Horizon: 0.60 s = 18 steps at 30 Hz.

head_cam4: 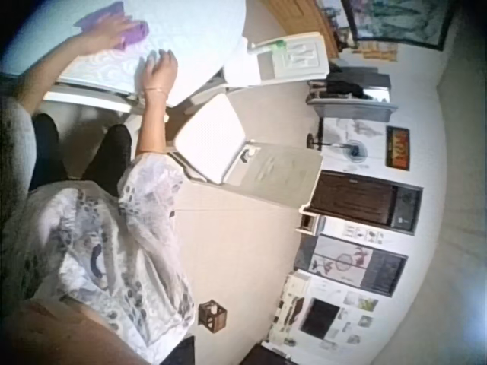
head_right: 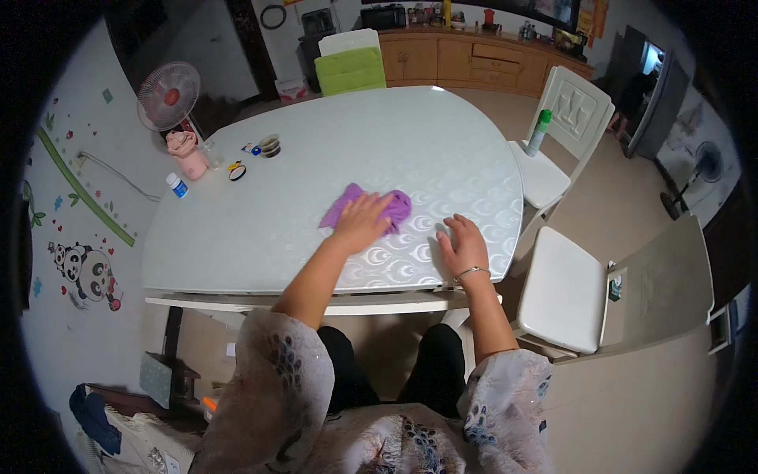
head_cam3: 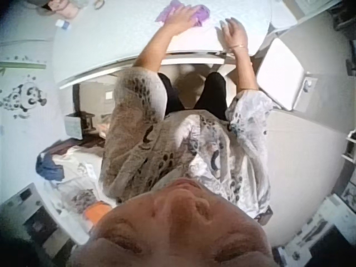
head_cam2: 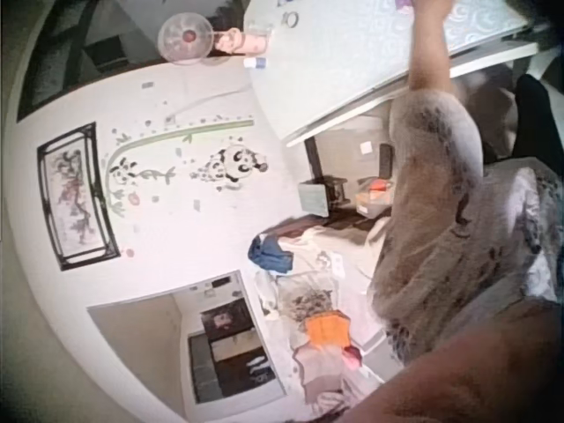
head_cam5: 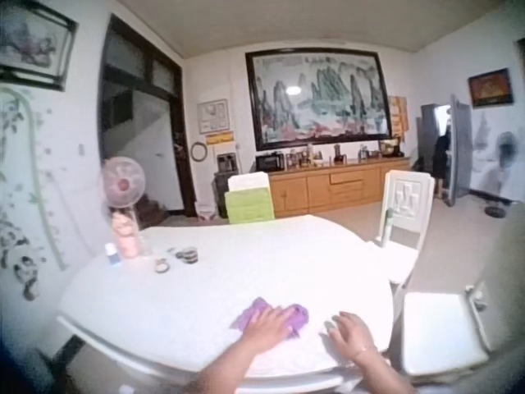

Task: The person wipes a white dining table with a purple cloth, moving items like a glass, a pink thermos, and small containers aside to clean underneath. The person cleans the tabletop and the table's edge and underside.

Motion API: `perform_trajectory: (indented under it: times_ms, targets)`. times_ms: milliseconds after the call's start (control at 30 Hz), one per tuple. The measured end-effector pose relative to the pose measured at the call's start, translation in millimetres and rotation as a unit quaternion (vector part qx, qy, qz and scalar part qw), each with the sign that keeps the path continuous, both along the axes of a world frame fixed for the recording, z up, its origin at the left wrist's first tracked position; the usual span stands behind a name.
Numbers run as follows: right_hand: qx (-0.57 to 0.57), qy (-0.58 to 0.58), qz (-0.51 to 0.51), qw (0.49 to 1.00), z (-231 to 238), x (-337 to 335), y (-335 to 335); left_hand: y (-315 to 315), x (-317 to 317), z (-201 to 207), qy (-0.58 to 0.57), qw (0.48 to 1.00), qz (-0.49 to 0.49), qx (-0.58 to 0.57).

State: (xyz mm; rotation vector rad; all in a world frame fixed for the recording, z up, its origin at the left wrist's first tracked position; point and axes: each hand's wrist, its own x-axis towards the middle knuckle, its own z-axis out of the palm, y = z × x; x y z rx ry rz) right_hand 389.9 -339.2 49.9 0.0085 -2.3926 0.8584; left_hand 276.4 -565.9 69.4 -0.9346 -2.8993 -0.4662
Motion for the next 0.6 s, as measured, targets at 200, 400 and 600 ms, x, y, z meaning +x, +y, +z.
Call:
perform_trajectory:
  times_ms: [200, 400, 600]
  targets:
    - [0.007, 0.004, 0.001, 1.0, -4.1, -2.2, 2.1, -12.0, 27.1, 2.9, -0.025, 0.999, -0.02, -0.006]
    - [0.022, -0.018, 0.017, 0.999, -3.7, 1.9, 9.9, -71.7, 91.5, -5.6, 0.063, 0.997, 0.046, 0.004]
    - [0.054, 0.001, 0.03, 0.998, -0.4, -1.2, -1.2, -158.6, 84.8, -3.0, 0.079, 0.963, 0.258, 0.02]
